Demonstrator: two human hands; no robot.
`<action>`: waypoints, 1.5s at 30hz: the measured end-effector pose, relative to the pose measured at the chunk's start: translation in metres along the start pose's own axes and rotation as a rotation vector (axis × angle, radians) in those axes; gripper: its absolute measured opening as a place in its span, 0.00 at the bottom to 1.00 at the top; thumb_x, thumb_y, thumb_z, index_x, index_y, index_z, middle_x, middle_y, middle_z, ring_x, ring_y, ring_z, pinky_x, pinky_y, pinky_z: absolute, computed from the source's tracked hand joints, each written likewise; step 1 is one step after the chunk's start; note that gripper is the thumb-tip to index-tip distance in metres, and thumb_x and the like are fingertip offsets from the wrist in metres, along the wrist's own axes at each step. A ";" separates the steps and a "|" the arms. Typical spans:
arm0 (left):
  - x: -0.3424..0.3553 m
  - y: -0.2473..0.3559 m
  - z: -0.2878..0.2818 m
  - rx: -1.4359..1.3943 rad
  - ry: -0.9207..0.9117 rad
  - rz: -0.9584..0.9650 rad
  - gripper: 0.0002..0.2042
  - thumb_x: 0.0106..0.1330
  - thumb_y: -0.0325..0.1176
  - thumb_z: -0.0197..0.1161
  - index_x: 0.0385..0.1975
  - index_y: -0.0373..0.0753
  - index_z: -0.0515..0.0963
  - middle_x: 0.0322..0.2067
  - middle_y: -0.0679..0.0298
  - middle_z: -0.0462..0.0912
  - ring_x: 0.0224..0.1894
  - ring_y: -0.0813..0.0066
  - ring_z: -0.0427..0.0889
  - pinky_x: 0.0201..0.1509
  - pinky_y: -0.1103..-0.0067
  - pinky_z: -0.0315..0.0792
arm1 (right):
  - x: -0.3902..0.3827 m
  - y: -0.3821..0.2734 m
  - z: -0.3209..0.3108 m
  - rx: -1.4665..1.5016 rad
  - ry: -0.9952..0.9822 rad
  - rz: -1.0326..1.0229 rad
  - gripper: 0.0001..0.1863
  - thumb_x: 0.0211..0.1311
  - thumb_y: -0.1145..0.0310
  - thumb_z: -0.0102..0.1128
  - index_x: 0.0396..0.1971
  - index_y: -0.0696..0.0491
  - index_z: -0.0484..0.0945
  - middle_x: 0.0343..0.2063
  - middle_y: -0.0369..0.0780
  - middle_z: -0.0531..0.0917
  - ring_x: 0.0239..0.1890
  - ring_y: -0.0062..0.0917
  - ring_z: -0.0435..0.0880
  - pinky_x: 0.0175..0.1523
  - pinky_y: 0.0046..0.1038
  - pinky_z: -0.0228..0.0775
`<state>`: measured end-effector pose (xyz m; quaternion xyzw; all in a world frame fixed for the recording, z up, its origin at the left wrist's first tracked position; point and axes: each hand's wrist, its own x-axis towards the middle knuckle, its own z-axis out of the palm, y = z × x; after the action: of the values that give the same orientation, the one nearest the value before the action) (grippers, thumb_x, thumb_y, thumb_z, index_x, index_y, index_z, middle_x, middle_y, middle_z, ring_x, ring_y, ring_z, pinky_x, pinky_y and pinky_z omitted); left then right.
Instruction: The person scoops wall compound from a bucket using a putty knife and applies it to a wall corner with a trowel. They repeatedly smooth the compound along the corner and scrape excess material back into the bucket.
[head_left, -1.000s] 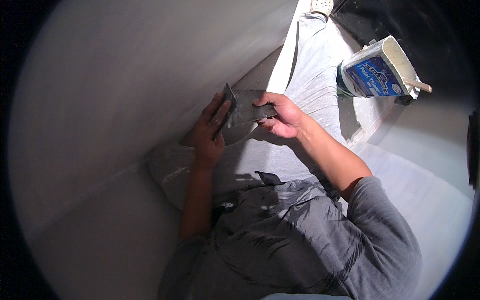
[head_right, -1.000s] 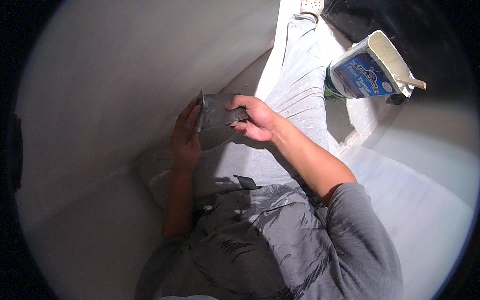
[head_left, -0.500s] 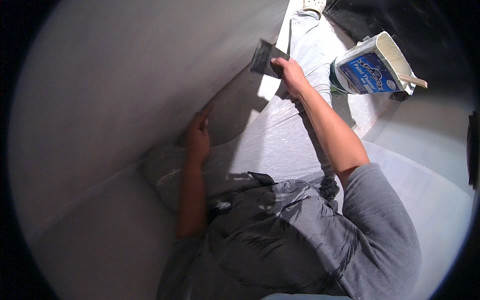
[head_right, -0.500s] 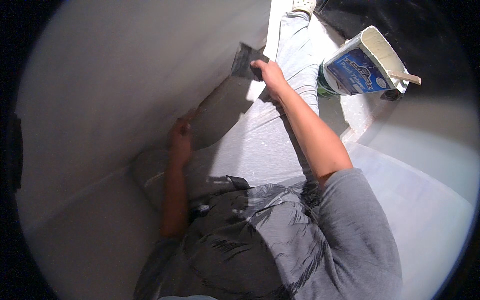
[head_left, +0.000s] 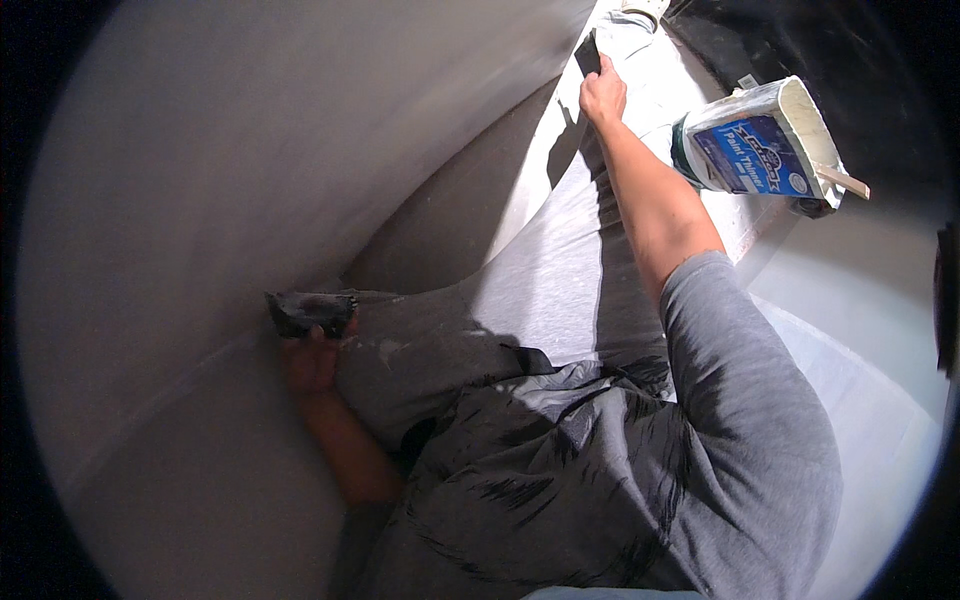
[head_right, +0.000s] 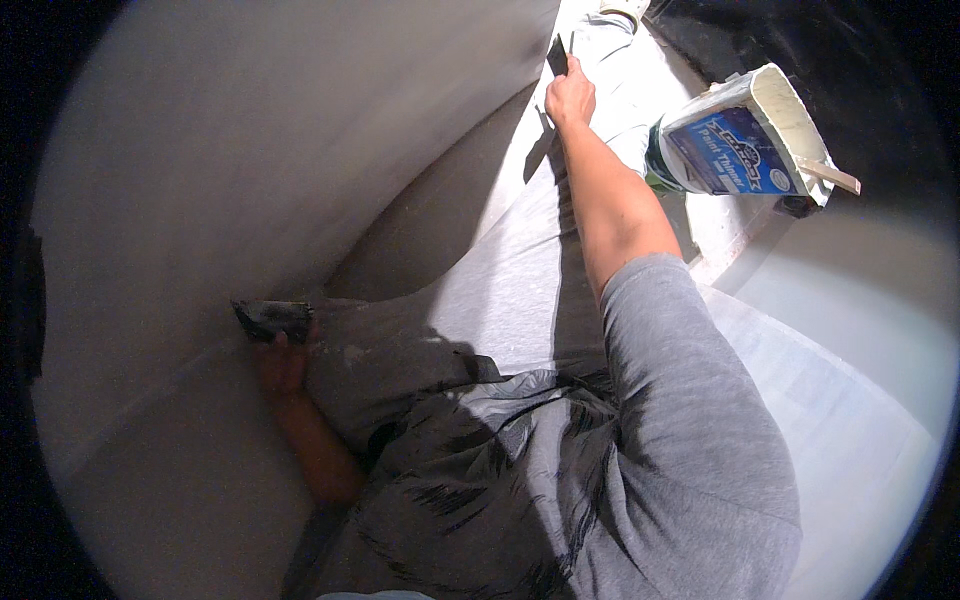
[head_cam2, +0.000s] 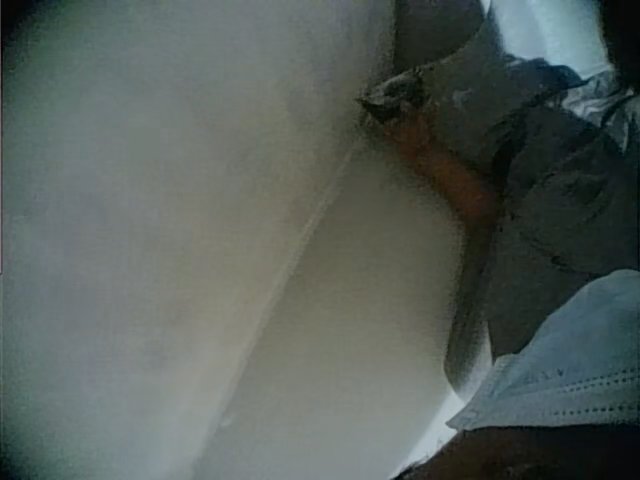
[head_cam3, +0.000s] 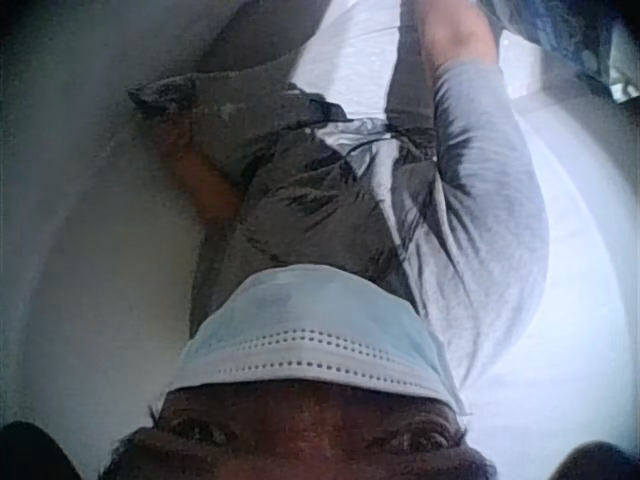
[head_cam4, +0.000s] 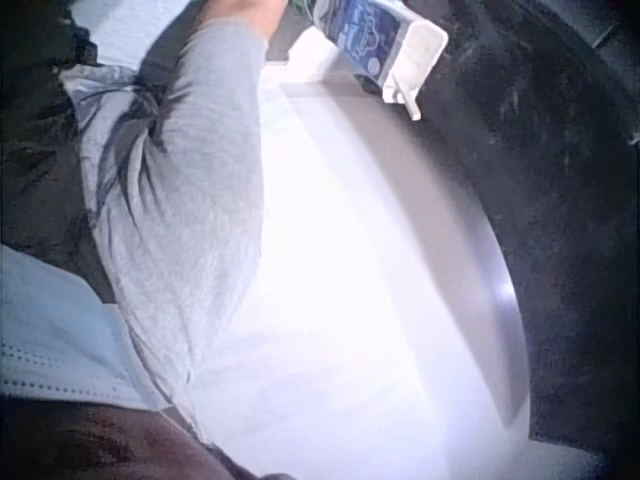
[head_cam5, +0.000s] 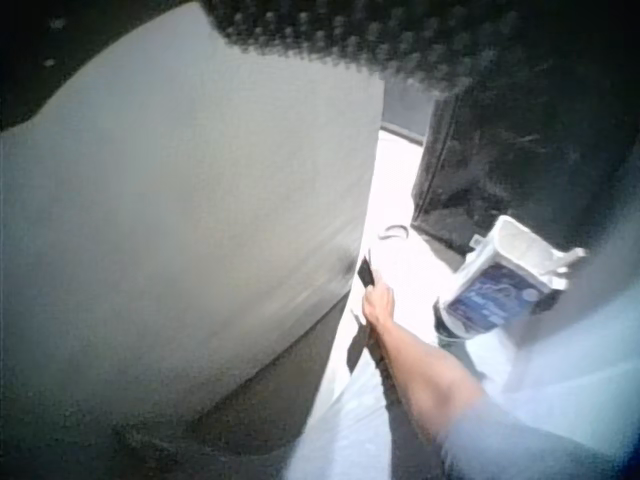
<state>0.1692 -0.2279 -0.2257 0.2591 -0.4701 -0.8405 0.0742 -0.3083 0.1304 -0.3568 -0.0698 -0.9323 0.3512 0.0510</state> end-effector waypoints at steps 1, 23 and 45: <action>0.001 0.002 -0.002 -0.029 0.011 -0.009 0.31 0.65 0.26 0.63 0.68 0.45 0.60 0.67 0.53 0.60 0.69 0.47 0.60 0.67 0.39 0.60 | 0.003 -0.002 0.002 -0.003 0.021 -0.009 0.25 0.60 0.73 0.48 0.59 0.48 0.74 0.41 0.53 0.85 0.47 0.49 0.83 0.55 0.45 0.72; 0.012 0.015 0.025 -0.135 -0.034 -0.052 0.29 0.60 0.19 0.66 0.62 0.43 0.67 0.61 0.56 0.69 0.65 0.47 0.68 0.68 0.42 0.61 | 0.008 -0.031 0.015 0.024 -0.082 0.002 0.32 0.52 0.73 0.55 0.62 0.47 0.73 0.47 0.53 0.84 0.52 0.47 0.82 0.58 0.41 0.72; 0.017 0.017 0.035 -0.216 -0.168 0.041 0.23 0.65 0.20 0.62 0.60 0.34 0.68 0.54 0.46 0.78 0.55 0.37 0.78 0.57 0.48 0.76 | -0.355 -0.188 0.097 0.359 -0.567 -0.213 0.30 0.58 0.73 0.58 0.61 0.62 0.65 0.54 0.55 0.74 0.54 0.51 0.77 0.58 0.47 0.70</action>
<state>0.1349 -0.2177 -0.2030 0.1688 -0.3868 -0.9031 0.0793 0.0093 -0.1312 -0.3210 0.1380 -0.8348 0.5077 -0.1621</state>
